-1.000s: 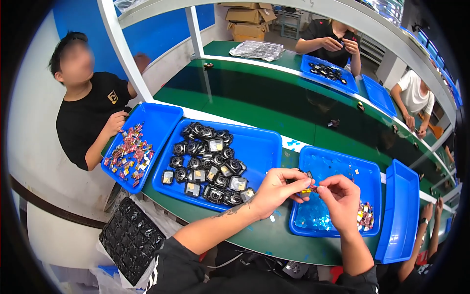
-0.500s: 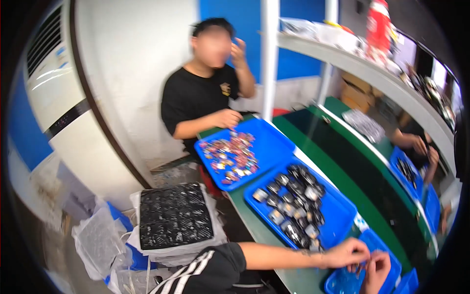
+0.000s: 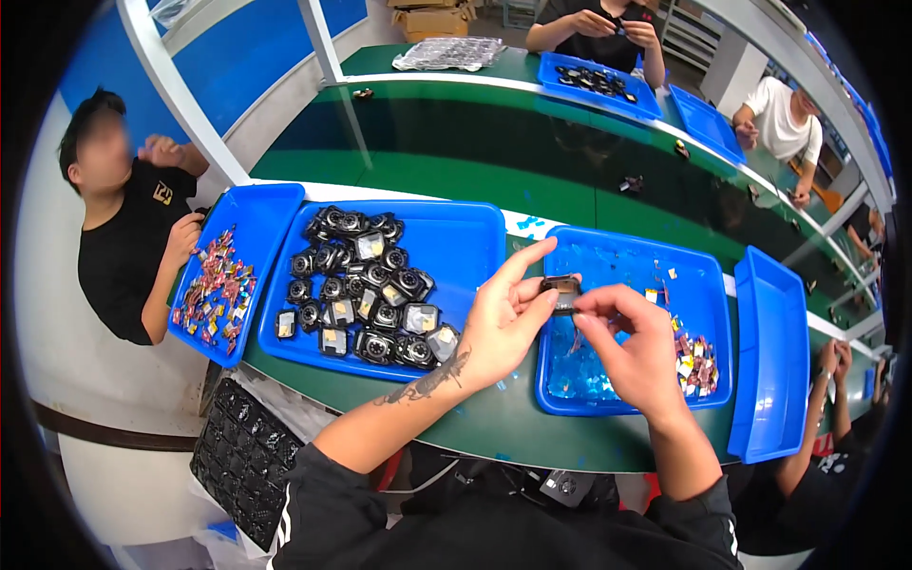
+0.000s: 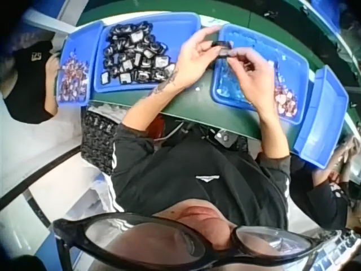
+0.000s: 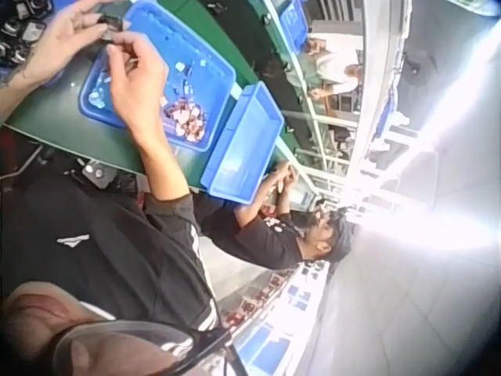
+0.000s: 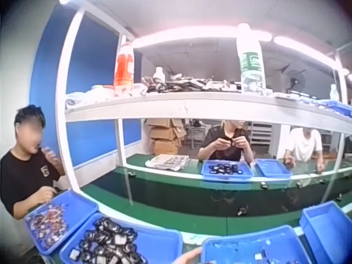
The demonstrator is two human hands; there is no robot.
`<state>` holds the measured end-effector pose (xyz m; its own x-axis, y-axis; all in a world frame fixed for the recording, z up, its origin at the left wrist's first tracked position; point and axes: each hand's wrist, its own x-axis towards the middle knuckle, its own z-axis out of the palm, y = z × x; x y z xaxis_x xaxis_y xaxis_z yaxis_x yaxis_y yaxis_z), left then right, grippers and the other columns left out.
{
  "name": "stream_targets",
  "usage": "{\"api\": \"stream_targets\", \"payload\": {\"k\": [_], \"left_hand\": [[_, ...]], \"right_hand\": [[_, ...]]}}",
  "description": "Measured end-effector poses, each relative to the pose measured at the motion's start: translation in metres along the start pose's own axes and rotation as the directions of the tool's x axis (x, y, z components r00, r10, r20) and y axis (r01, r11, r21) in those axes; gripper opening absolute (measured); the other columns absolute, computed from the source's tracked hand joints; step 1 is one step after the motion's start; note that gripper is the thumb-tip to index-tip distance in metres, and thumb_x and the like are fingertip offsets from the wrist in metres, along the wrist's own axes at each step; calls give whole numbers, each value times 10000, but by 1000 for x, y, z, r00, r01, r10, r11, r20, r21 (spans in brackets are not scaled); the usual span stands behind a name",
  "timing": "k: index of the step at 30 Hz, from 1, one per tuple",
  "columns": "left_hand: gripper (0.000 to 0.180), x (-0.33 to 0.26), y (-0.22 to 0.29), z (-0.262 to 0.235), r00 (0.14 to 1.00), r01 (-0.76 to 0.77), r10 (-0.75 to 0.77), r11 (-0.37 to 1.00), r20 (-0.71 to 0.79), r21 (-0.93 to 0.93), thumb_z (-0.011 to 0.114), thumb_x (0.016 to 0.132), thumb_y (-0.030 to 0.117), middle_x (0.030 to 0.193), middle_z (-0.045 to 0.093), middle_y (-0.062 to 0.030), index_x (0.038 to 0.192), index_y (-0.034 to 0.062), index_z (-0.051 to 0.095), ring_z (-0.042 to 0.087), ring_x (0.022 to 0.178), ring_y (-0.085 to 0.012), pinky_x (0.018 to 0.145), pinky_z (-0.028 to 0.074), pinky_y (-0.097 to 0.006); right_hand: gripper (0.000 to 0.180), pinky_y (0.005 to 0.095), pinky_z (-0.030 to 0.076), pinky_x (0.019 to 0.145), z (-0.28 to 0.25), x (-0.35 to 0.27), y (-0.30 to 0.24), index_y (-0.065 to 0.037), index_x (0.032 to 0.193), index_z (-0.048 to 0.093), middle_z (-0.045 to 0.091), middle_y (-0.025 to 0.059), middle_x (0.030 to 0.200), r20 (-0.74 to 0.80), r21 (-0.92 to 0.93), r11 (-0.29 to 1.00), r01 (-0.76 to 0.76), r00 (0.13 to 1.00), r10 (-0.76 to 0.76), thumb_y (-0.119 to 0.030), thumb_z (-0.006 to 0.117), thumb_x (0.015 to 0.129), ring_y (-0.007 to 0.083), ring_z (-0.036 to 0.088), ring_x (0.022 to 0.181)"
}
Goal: The recorder is assembling small electronic devices by placing internal components into black plastic housings using their hands.
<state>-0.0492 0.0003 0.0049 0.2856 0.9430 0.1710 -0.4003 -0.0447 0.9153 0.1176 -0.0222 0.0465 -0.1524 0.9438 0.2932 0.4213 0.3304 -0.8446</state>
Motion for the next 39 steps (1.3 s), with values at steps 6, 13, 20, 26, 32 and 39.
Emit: {"api": "stream_targets", "payload": {"k": [6, 13, 20, 26, 32, 39], "left_hand": [[448, -2, -3, 1, 987, 55, -53, 998, 152, -5, 472, 963, 14, 1291, 539, -137, 1402, -2, 381, 517, 1190, -161, 1011, 416, -308], [475, -3, 1, -2, 983, 22, -13, 999, 183, -44, 501, 928, -40, 1336, 504, -155, 1389, -44, 384, 479, 1246, -195, 1051, 385, -323], [493, -2, -2, -3, 979, -21, 23, 1000, 201, -8, 469, 930, -57, 1386, 462, -165, 1408, -46, 352, 473, 1253, -200, 1059, 375, -324], [481, -5, -1, -3, 976, -48, 38, 998, 214, 42, 461, 938, -47, 1396, 455, -161, 1407, -47, 354, 472, 1252, -192, 1056, 377, -322], [473, -8, 0, 0, 981, -65, 49, 995, 190, 82, 460, 947, -32, 1396, 455, -163, 1407, -50, 352, 477, 1249, -197, 1047, 384, -319], [430, -5, -1, 2, 989, -53, 50, 998, 142, 22, 485, 934, -24, 1356, 477, -207, 1353, -70, 400, 528, 1192, -219, 992, 443, -322]], "right_hand": [[81, 234, 415, 506, 1, 3, 10, -2, 841, 639, 638, 51, 735, -119, -68, 998, -3, 993, -5, 21, 689, 782, 92, 531, 582], [92, 243, 409, 492, 0, 2, 0, -6, 807, 630, 619, 67, 710, -117, -60, 990, 126, 984, -132, 23, 705, 762, 112, 504, 546], [79, 239, 415, 500, 1, 8, -8, 9, 810, 639, 629, 77, 688, -75, -2, 998, 66, 995, -66, 22, 706, 769, 113, 517, 553], [68, 238, 405, 499, 4, 10, -7, 7, 819, 652, 637, 72, 698, -73, 13, 996, 91, 993, -89, 9, 702, 774, 111, 505, 544], [146, 262, 412, 522, -1, 15, -7, -22, 737, 589, 604, 60, 658, -51, -150, 977, 151, 986, -160, -17, 735, 733, 143, 503, 557], [242, 280, 468, 619, -4, 15, -1, -24, 770, 560, 571, 61, 690, -67, -200, 975, 102, 991, -117, -45, 788, 692, 155, 545, 624]]}}
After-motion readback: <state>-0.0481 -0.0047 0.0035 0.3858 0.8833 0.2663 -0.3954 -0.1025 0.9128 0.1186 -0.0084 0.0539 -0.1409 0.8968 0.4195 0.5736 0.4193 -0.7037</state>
